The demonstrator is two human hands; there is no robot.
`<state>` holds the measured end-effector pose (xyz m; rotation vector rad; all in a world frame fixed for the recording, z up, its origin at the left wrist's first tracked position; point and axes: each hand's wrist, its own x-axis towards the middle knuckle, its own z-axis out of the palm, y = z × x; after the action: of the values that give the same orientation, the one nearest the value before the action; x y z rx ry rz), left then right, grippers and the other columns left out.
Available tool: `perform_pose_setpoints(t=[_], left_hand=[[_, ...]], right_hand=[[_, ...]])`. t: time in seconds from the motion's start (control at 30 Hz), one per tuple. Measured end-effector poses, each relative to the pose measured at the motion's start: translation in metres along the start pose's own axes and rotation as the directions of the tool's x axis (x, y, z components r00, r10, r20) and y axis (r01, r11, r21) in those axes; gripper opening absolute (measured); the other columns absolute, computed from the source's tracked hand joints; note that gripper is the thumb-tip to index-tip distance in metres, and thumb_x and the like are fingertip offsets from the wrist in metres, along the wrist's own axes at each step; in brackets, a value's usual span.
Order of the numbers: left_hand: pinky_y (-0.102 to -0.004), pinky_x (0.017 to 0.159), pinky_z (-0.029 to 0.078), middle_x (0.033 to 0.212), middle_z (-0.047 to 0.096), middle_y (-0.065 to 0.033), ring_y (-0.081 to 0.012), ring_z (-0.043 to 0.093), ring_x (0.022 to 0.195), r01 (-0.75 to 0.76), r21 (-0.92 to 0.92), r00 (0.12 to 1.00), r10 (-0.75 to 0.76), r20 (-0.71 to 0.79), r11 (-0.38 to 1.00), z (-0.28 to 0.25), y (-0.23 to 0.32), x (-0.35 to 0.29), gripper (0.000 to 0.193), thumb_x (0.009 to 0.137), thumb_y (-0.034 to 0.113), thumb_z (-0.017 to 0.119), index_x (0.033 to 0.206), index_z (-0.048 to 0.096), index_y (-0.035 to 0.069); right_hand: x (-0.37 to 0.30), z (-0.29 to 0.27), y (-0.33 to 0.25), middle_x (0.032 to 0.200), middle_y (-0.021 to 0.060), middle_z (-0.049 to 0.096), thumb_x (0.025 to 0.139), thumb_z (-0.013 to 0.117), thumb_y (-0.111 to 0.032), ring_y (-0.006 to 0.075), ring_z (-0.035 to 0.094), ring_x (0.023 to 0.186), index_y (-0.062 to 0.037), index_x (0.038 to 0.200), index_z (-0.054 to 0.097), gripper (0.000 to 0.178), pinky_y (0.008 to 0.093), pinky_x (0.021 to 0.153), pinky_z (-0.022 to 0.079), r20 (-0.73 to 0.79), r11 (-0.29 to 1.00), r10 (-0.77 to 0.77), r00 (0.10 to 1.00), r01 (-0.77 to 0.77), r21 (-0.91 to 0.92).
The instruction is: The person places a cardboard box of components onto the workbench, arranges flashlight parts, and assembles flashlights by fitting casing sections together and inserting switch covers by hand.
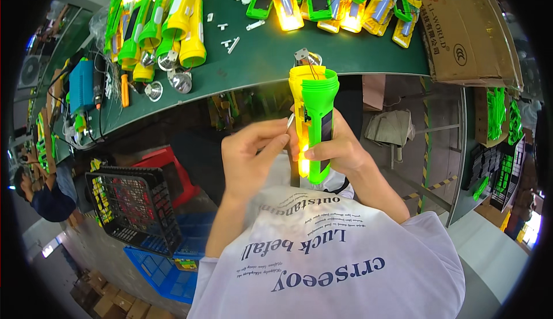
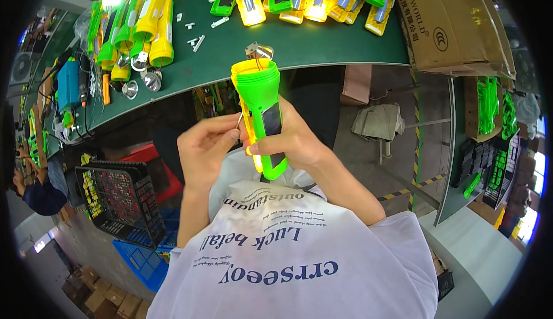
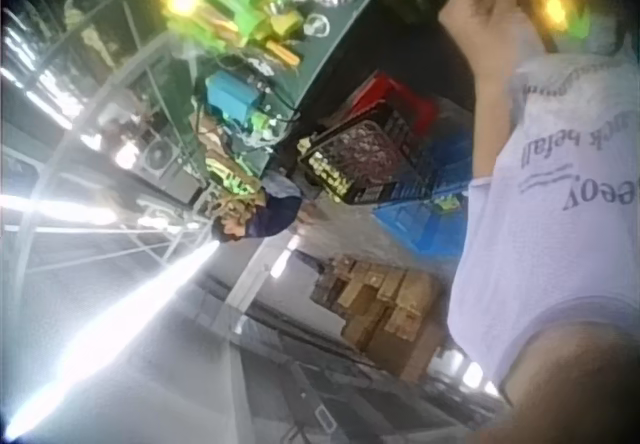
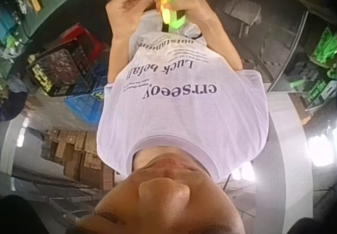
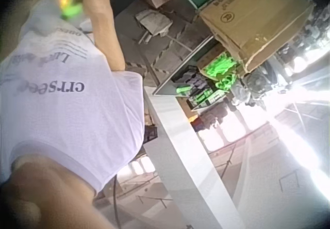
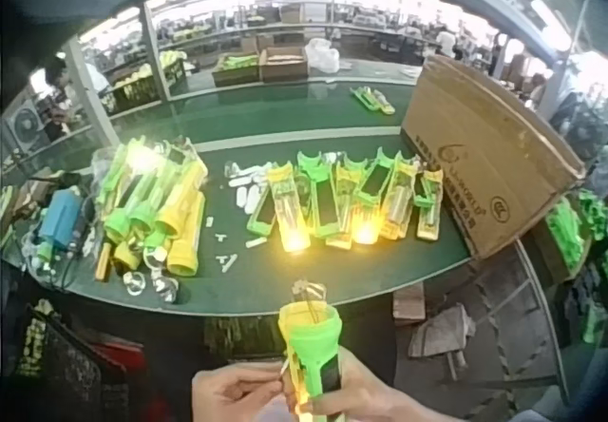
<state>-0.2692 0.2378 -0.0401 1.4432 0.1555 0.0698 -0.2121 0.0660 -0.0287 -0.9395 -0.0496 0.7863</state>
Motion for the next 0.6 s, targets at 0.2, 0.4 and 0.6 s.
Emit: perform_pose_setpoints(t=[0.2, 0.4, 0.6], left_hand=[[-0.0275, 0.081, 0.055, 0.113, 0.065, -0.0162, -0.0177, 0.067, 0.095, 0.332, -0.094, 0.902, -0.286, 0.323, 0.939, -0.023, 0.015, 0.018, 0.041, 0.082, -0.010, 0.067, 0.121, 0.058, -0.006], [-0.0291, 0.087, 0.055, 0.109, 0.068, -0.0177, -0.0198, 0.067, 0.100, 0.251, -0.128, 0.968, -0.246, 0.050, 0.960, -0.019, 0.015, 0.016, 0.044, 0.081, -0.009, 0.069, 0.124, 0.060, -0.004], [-0.0289, 0.084, 0.056, 0.107, 0.068, -0.0190, -0.0199, 0.068, 0.095, 0.179, -0.247, 0.984, -0.179, 0.023, 0.952, 0.002, 0.020, 0.008, 0.041, 0.083, -0.008, 0.068, 0.122, 0.054, -0.005]], right_hand=[[0.002, 0.001, -0.002, 0.088, 0.0096, 0.058, 0.058, 0.071, 0.004, 0.0190, 0.061, 0.079, -0.0015, 0.117, 0.046, 0.064, 0.0332, 0.071, 0.052, 0.096, 0.996, 0.084, 0.992, -0.082, -0.027], [0.003, -0.003, 0.009, 0.091, 0.0110, 0.061, 0.058, 0.070, -0.004, 0.0206, 0.063, 0.078, -0.0027, 0.116, 0.047, 0.062, 0.0343, 0.072, 0.052, -0.061, 0.997, 0.079, 0.995, -0.079, 0.003], [0.003, 0.000, 0.006, 0.092, 0.0098, 0.059, 0.062, 0.070, 0.006, 0.0183, 0.062, 0.083, -0.0021, 0.130, 0.040, 0.075, 0.0333, 0.075, 0.051, -0.122, 0.996, 0.066, 0.990, -0.073, -0.053]])
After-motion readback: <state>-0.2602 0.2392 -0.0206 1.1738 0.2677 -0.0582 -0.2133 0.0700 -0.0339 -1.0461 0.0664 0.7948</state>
